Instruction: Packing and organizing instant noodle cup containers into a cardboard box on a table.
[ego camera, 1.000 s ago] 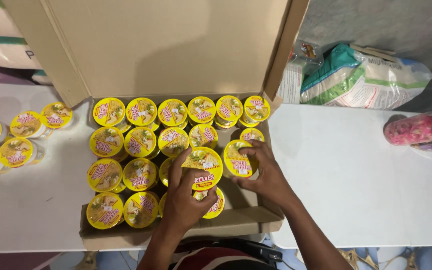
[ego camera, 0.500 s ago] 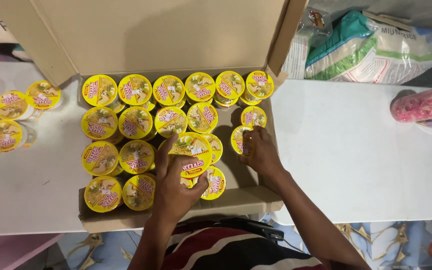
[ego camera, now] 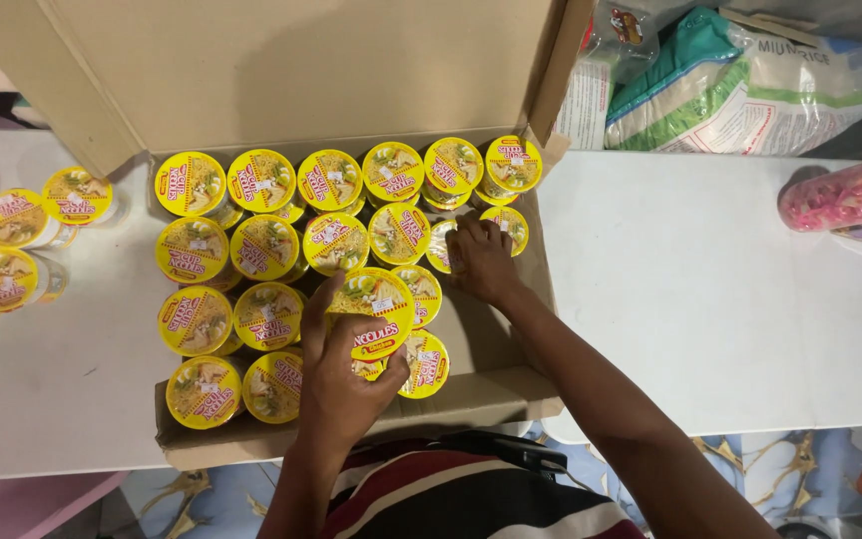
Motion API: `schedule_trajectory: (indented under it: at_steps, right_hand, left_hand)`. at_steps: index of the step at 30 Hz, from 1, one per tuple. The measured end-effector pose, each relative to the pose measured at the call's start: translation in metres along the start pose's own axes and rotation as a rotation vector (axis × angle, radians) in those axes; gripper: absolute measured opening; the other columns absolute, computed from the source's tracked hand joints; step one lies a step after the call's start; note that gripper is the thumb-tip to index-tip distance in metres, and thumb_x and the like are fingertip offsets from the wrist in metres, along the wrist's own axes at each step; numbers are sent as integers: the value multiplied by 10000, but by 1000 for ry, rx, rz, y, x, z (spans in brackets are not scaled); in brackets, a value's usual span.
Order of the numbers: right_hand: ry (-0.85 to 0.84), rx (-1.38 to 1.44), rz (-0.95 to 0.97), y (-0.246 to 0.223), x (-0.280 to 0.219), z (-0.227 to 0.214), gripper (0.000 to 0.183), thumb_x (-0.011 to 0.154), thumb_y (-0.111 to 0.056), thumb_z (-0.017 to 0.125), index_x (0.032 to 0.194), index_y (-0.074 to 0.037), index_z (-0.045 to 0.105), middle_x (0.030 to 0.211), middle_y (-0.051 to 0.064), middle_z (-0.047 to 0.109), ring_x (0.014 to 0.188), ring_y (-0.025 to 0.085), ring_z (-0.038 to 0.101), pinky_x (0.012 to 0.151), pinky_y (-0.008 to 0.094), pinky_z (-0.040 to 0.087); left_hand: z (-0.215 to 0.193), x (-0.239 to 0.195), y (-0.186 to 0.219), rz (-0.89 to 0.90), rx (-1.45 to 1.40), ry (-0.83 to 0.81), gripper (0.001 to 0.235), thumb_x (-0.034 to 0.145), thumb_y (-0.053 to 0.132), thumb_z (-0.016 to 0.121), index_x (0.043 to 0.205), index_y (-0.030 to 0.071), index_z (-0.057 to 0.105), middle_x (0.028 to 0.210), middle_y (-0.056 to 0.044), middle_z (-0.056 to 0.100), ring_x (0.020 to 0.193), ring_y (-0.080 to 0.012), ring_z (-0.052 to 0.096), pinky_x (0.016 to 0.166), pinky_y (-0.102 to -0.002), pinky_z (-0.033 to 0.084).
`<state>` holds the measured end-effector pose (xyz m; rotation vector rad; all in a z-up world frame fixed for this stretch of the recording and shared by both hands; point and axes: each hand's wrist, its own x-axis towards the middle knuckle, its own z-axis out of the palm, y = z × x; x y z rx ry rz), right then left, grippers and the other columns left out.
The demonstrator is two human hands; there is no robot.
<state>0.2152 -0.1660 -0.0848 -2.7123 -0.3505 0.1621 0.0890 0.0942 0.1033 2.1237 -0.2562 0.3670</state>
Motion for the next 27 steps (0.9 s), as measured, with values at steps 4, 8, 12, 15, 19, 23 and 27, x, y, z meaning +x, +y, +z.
schedule_trajectory:
  at_steps: [4, 8, 12, 15, 19, 23, 27]
  right_hand:
    - [12, 2, -3, 2, 3, 3, 770, 591, -293, 914, 1269, -177, 570, 1535, 68, 442, 1369, 392, 371, 1101, 580, 295]
    - [60, -2, -13, 8, 7, 9, 786, 606, -327, 923, 1293, -181, 570, 1534, 78, 440, 1367, 391, 364, 1120, 585, 267]
    - [71, 3, -19, 12, 8, 11, 794, 627, -353, 931, 1313, -184, 570, 1555, 95, 421, 1391, 393, 335, 1130, 598, 243]
    - [71, 18, -14, 10, 2, 5, 805, 621, -359, 934, 1326, -206, 577, 1551, 114, 397, 1400, 410, 314, 1117, 612, 247]
    - [95, -23, 61, 33, -7, 4, 844, 627, -347, 933, 1361, -182, 553, 1518, 167, 371, 1385, 438, 307, 1091, 629, 270]
    - [131, -21, 216, 53, -22, -6, 739, 647, -287, 921, 1289, -179, 570, 1507, 202, 361, 1373, 442, 318, 1087, 610, 306]
    - [159, 43, 234, 64, -20, -8, 626, 698, -254, 899, 1238, -190, 588, 1546, 169, 379, 1367, 398, 382, 1058, 599, 332]
  left_hand:
    - [0, 0, 1, -10, -9, -6, 465, 667, 69, 854, 1067, 77, 617, 1505, -266, 423, 1409, -463, 443, 1129, -520, 434]
    - [1, 1, 3, -15, -24, -17, 454, 669, 73, 856, 1059, 83, 624, 1507, -266, 424, 1409, -460, 447, 1127, -513, 437]
    - [1, 1, 4, -16, -25, -27, 456, 664, 75, 859, 1055, 85, 627, 1510, -269, 425, 1412, -464, 444, 1130, -514, 429]
    - [3, 0, 2, -1, -14, -23, 452, 664, 78, 859, 1051, 86, 626, 1509, -270, 423, 1417, -468, 438, 1137, -518, 420]
    - [2, -2, 2, -4, -11, -20, 455, 659, 81, 857, 1050, 85, 625, 1508, -272, 422, 1420, -472, 430, 1141, -521, 413]
    - [4, -7, 2, -15, -4, -23, 441, 658, 81, 853, 1043, 89, 637, 1513, -273, 427, 1426, -470, 426, 1142, -522, 412]
    - [9, -6, 1, 7, 18, -39, 435, 660, 88, 853, 1042, 87, 646, 1514, -276, 425, 1426, -476, 419, 1144, -531, 403]
